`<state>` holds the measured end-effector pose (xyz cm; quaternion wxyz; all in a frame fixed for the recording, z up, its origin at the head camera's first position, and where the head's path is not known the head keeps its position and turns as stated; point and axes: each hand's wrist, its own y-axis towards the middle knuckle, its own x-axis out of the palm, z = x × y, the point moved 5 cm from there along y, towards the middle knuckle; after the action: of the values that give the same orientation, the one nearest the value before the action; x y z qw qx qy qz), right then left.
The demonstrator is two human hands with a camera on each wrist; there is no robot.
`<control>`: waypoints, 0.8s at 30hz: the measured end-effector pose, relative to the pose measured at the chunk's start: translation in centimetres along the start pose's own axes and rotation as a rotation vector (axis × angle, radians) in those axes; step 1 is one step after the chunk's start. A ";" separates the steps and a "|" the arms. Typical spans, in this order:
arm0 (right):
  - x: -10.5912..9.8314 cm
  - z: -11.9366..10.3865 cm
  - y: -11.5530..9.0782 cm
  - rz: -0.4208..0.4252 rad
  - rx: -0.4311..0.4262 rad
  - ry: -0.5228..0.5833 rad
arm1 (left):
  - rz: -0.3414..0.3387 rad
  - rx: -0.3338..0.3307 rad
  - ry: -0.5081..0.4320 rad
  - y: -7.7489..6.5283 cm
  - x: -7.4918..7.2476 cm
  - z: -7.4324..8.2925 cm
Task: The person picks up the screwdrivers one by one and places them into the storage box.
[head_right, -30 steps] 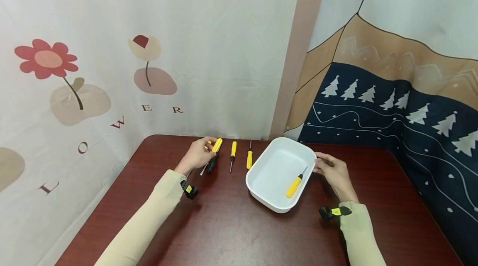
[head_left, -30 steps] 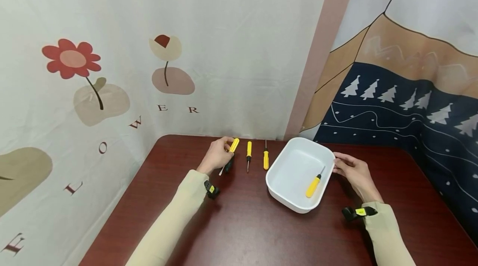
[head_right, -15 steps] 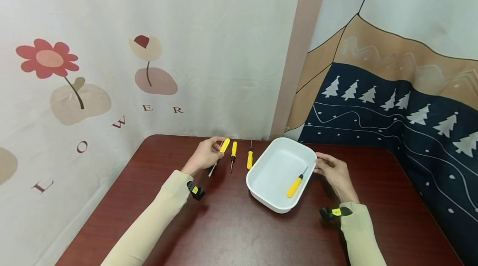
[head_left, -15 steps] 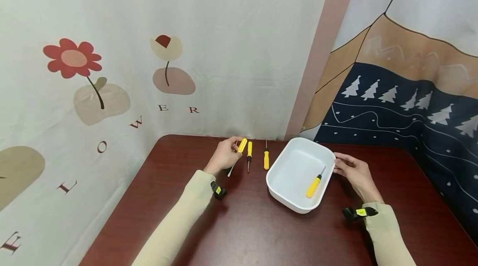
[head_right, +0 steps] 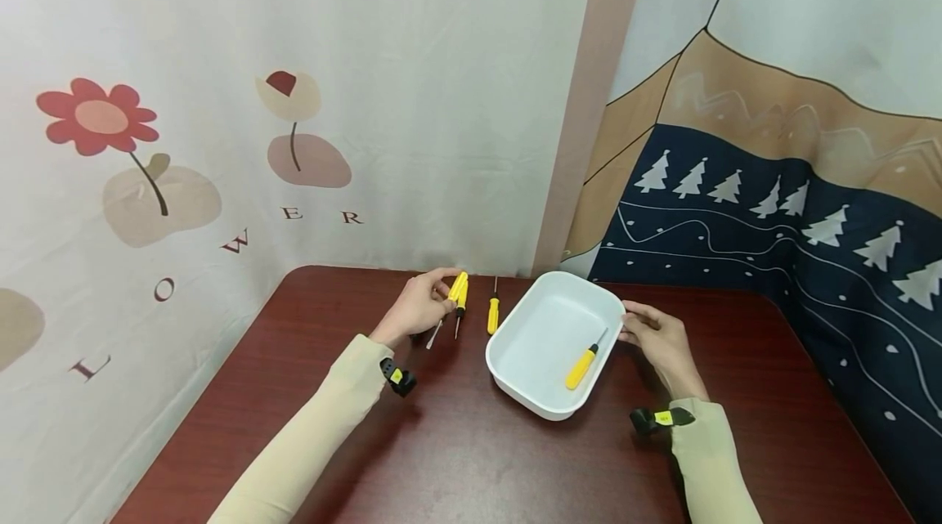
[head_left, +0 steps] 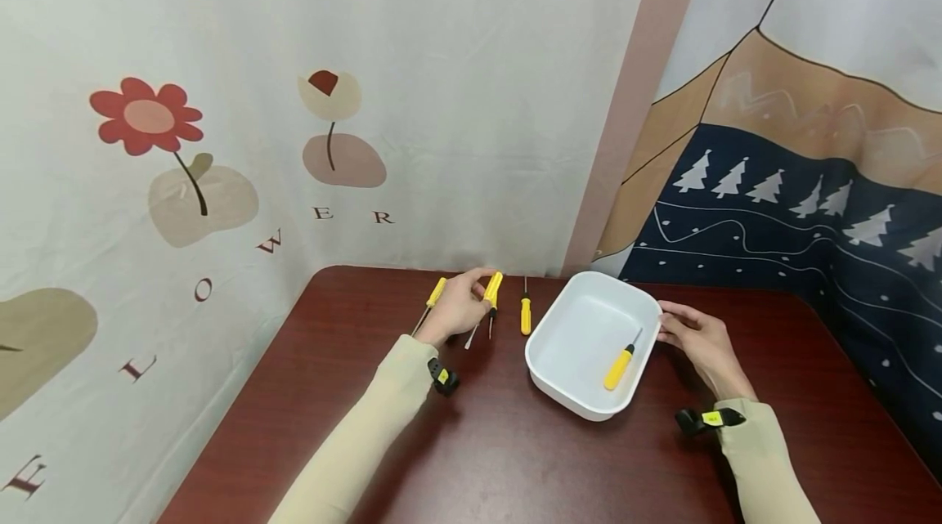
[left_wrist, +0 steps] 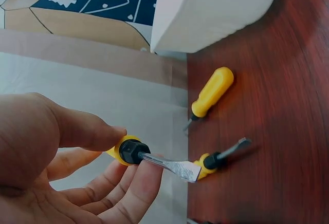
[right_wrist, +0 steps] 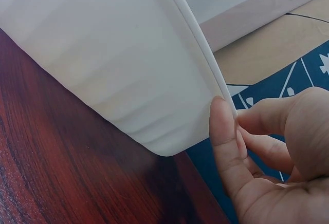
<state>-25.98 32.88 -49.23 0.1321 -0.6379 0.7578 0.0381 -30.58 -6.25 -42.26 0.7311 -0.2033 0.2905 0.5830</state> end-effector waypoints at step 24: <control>0.2 -0.4 -0.1 0.002 -0.001 -0.003 | -0.069 0.078 -0.072 0.2 2.0 3.9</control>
<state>-25.93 32.56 -48.89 0.1331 -0.6370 0.7583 0.0394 -29.76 -2.25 -40.64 0.7682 -0.1635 0.2794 0.5524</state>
